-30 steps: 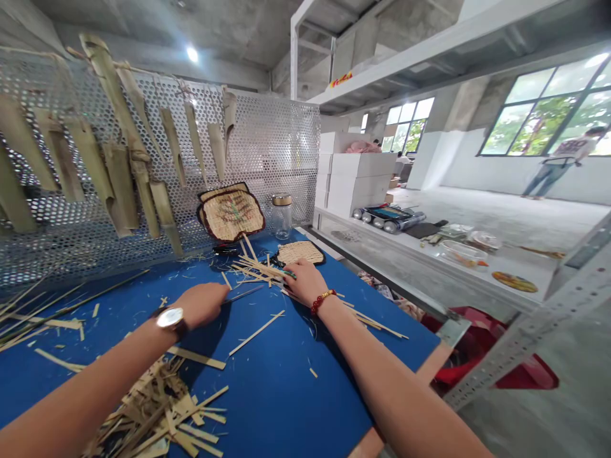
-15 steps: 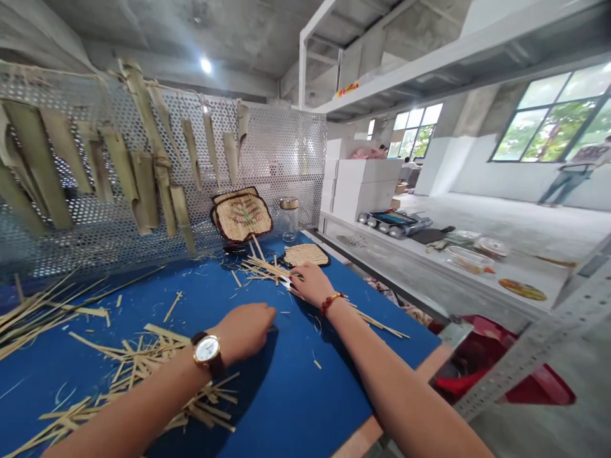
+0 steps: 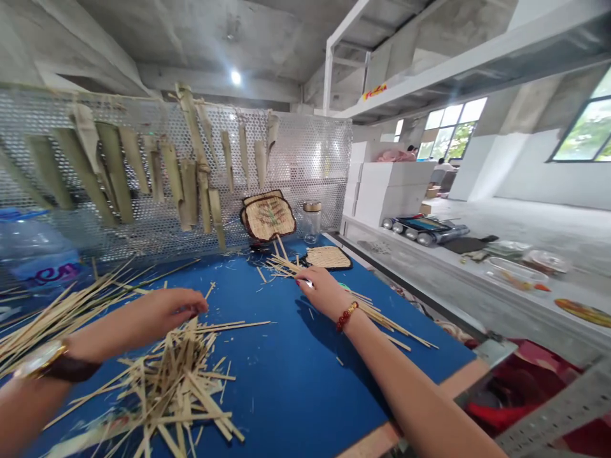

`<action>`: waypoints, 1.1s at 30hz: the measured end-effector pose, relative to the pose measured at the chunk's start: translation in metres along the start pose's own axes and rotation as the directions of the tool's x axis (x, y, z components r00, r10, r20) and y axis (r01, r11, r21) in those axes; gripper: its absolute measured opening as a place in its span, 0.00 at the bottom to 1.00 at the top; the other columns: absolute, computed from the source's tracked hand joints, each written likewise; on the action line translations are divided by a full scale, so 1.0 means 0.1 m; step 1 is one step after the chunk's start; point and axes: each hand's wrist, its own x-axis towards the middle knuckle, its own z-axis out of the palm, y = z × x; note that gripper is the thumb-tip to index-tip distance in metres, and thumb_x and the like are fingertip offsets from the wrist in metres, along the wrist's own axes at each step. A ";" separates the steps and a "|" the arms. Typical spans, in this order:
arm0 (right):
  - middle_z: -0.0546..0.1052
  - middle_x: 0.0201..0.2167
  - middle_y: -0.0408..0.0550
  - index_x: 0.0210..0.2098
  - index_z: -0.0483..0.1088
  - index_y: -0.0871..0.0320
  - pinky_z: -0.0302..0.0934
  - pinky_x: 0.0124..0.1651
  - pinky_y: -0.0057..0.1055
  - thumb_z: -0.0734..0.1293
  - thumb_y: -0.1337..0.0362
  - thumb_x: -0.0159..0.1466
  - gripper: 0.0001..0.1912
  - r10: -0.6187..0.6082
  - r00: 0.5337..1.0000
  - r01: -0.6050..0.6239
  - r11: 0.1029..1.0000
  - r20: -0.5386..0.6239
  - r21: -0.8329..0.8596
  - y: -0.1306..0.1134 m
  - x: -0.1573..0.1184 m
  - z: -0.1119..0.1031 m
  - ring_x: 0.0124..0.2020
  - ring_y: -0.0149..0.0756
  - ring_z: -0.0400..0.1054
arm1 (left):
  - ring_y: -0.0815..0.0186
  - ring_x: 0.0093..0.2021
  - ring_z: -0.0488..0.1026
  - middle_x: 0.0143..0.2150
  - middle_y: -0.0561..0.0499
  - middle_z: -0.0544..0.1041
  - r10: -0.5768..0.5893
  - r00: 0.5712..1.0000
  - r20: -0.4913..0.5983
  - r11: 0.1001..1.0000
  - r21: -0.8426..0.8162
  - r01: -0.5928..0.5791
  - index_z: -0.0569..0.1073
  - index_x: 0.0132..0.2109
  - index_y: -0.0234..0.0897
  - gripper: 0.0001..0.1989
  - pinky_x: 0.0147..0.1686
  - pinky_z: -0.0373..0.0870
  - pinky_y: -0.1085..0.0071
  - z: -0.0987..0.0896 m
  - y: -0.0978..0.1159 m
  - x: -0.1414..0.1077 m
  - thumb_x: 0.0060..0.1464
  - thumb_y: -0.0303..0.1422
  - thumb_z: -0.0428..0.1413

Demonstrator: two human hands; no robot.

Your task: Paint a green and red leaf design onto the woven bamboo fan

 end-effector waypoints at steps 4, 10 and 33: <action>0.78 0.46 0.47 0.45 0.75 0.55 0.57 0.58 0.33 0.60 0.63 0.68 0.12 -0.124 0.992 0.121 0.990 0.037 0.079 -0.24 -0.10 0.05 0.50 0.35 0.68 | 0.60 0.50 0.75 0.50 0.50 0.80 -0.095 0.995 -0.024 0.995 0.018 0.096 0.77 0.49 0.40 0.17 0.51 0.68 0.64 0.07 -0.27 -0.18 0.60 0.28 0.46; 0.76 0.49 0.50 0.48 0.74 0.56 0.58 0.59 0.33 0.59 0.60 0.69 0.15 -0.193 0.972 0.166 0.967 0.132 0.195 -0.38 -0.12 0.29 0.52 0.35 0.68 | 0.53 0.63 0.65 0.66 0.53 0.66 -0.168 0.985 -0.046 0.984 0.054 0.170 0.62 0.65 0.56 0.28 0.58 0.66 0.54 0.49 -0.68 -1.35 0.58 0.46 0.52; 0.64 0.61 0.67 0.66 0.54 0.61 0.53 0.60 0.54 0.60 0.33 0.56 0.50 -0.250 0.789 0.298 0.955 0.561 0.008 -2.47 -0.28 0.83 0.61 0.61 0.58 | 0.52 0.67 0.60 0.68 0.52 0.62 -0.233 0.934 -0.269 0.966 0.047 0.255 0.59 0.67 0.55 0.31 0.63 0.61 0.54 0.95 -0.59 -2.20 0.58 0.50 0.51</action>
